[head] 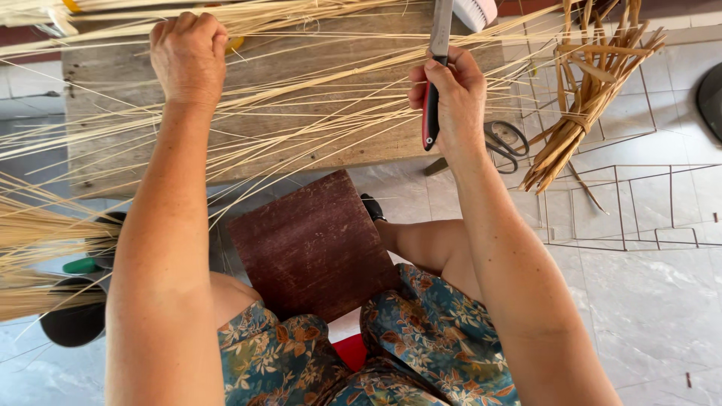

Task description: The person sits on the floor and prepares thin bamboo strips by shaving them with a knife and cutting them with scissors. They then begin weaving the strips by hand, interlacing them into a small mat-like structure.

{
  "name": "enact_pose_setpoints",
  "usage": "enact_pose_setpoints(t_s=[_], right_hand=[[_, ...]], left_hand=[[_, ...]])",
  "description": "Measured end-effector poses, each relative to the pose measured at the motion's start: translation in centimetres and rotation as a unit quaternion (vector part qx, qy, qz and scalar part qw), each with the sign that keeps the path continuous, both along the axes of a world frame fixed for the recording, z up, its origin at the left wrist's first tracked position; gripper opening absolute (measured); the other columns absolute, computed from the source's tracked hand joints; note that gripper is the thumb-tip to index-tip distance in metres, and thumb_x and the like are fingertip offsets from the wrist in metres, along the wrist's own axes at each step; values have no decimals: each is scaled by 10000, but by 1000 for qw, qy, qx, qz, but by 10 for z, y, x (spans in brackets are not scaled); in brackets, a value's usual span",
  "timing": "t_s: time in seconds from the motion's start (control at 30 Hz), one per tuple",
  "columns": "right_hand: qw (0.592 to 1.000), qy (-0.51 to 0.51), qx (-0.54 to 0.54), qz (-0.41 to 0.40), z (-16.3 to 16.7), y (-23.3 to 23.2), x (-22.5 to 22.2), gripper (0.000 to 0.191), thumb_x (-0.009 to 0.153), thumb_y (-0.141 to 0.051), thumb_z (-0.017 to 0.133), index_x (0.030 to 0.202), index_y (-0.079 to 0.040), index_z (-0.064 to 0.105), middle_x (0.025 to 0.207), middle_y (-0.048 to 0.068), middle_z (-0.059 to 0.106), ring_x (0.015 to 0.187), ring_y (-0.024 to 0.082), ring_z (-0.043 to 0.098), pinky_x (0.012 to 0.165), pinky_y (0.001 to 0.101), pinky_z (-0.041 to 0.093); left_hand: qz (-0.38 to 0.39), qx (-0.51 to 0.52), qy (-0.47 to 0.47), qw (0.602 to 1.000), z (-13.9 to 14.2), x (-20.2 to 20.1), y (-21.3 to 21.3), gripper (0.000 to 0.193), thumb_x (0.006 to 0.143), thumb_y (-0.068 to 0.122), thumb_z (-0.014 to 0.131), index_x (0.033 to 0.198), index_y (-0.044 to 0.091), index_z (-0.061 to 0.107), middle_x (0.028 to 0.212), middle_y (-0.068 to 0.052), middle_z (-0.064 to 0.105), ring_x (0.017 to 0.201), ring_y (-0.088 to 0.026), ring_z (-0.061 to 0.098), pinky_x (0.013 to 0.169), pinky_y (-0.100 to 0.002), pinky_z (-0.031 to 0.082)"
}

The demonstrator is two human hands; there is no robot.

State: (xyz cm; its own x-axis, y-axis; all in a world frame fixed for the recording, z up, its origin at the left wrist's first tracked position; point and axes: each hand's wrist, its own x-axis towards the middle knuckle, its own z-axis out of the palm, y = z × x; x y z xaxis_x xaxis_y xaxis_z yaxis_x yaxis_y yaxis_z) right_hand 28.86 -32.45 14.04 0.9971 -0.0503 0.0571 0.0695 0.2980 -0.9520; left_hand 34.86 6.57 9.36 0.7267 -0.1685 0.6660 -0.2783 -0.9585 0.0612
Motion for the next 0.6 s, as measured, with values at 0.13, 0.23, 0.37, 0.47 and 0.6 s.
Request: enact_pose_setpoints(t_s=[0.13, 0.23, 0.37, 0.47, 0.6], right_hand=[[999, 4, 37, -8, 1, 4, 8, 162, 1006, -22, 573, 1162, 17, 589, 915, 161, 733, 688, 190, 708, 605, 321, 606], [997, 13, 70, -4, 3, 8, 9, 239, 966, 21, 567, 1204, 29, 578, 925, 161, 740, 691, 201, 717, 605, 325, 602], [999, 28, 32, -11, 7, 19, 9, 397, 924, -5, 582, 1320, -19, 575, 910, 118, 770, 629, 144, 677, 536, 298, 568], [998, 48, -34, -14, 8, 30, 10, 354, 1000, -225, 575, 1318, -85, 641, 817, 72, 764, 519, 84, 573, 446, 228, 470], [992, 91, -89, 18, 3, 42, 9, 368, 1048, -392, 531, 1243, -145, 722, 688, 12, 664, 509, 35, 557, 435, 176, 474]], left_hand=[[-28, -3, -34, 999, 19, -6, 8, 133, 937, 114, 800, 878, 143, 684, 911, -22, 663, 885, -249, 641, 882, -408, 494], [-26, -5, -34, 999, 28, -13, 10, 136, 971, 112, 789, 893, 136, 680, 897, -20, 652, 863, -248, 638, 853, -414, 504], [-9, 4, -38, 999, 45, -29, 12, 119, 987, 95, 770, 914, 114, 679, 896, -19, 645, 848, -240, 648, 778, -417, 492], [6, -3, -59, 998, 59, -51, 12, 69, 990, 80, 758, 962, 112, 704, 931, -30, 643, 864, -235, 649, 746, -399, 488], [36, -48, -16, 998, 70, -92, 6, 56, 1027, 71, 762, 995, 114, 747, 879, -48, 657, 780, -229, 641, 642, -383, 468]])
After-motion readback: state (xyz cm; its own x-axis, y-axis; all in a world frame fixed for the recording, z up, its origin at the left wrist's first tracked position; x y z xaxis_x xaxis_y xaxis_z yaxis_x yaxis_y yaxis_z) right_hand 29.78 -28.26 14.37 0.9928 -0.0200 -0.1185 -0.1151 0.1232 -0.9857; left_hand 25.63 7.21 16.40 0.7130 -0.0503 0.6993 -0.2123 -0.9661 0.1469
